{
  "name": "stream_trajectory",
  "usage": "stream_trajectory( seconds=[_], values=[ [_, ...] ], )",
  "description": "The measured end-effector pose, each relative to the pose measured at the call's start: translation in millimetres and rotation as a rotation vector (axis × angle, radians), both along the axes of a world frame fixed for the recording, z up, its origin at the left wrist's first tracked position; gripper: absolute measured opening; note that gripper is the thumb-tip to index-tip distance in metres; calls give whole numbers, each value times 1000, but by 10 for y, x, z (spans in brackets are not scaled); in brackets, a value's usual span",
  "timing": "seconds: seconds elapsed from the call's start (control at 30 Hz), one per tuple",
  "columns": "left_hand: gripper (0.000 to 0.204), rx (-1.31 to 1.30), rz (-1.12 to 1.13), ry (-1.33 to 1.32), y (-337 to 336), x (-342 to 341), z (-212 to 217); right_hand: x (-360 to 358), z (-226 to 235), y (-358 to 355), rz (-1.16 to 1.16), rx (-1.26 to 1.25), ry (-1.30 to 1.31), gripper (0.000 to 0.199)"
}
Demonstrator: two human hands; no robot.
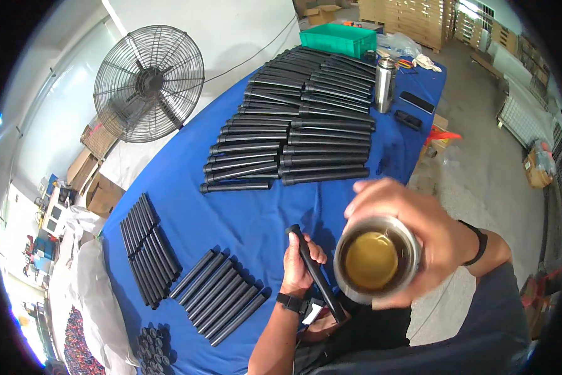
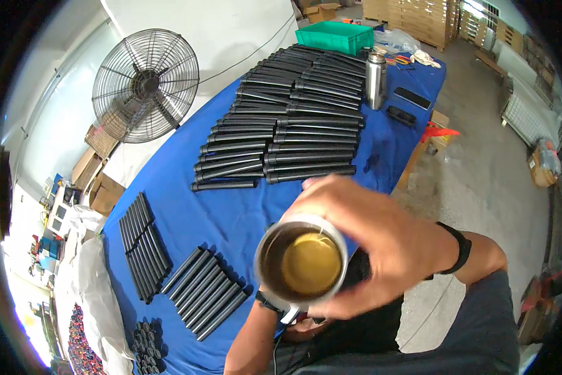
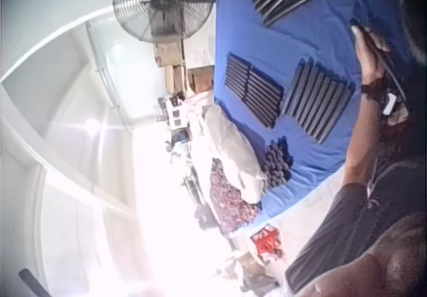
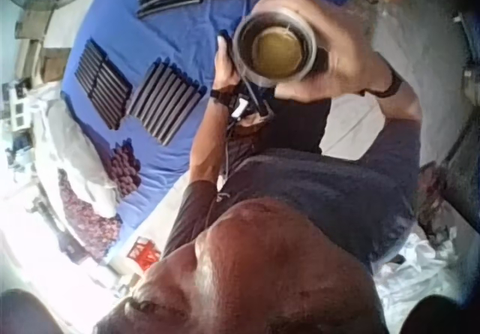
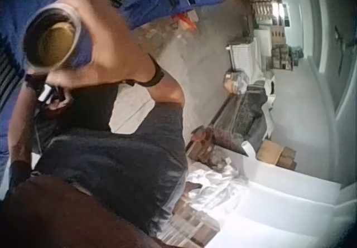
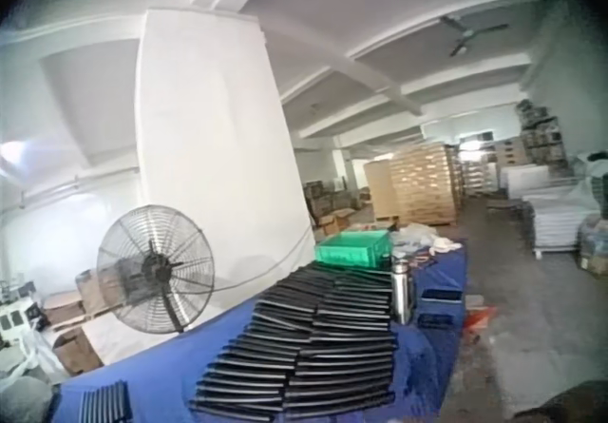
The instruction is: The person assembles black cylindrical components by inserting smaller inner tubes into larger outer sleeves. They handle the parts one by one, aligning the ends and pushing them together to form longer rods. The assembled units are placed in a neat row on a blue-covered table.
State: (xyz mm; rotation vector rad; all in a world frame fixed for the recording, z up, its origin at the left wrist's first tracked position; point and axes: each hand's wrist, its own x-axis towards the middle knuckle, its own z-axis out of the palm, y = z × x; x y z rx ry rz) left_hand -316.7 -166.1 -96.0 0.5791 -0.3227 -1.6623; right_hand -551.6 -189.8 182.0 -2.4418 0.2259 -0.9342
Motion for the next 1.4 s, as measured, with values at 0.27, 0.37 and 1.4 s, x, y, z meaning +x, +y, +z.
stream_trajectory(
  seconds=[0.27,0.37,1.4],
  values=[
    [48,-74,-20,-13,-1,-26,50,258,352,338,300,-4,-21,62],
    [47,-70,0,-15,28,20,63,315,414,429,297,-8,-45,54],
    [47,-62,-17,-28,45,-3,47,655,359,357,303,-275,-490,45]
  ],
)
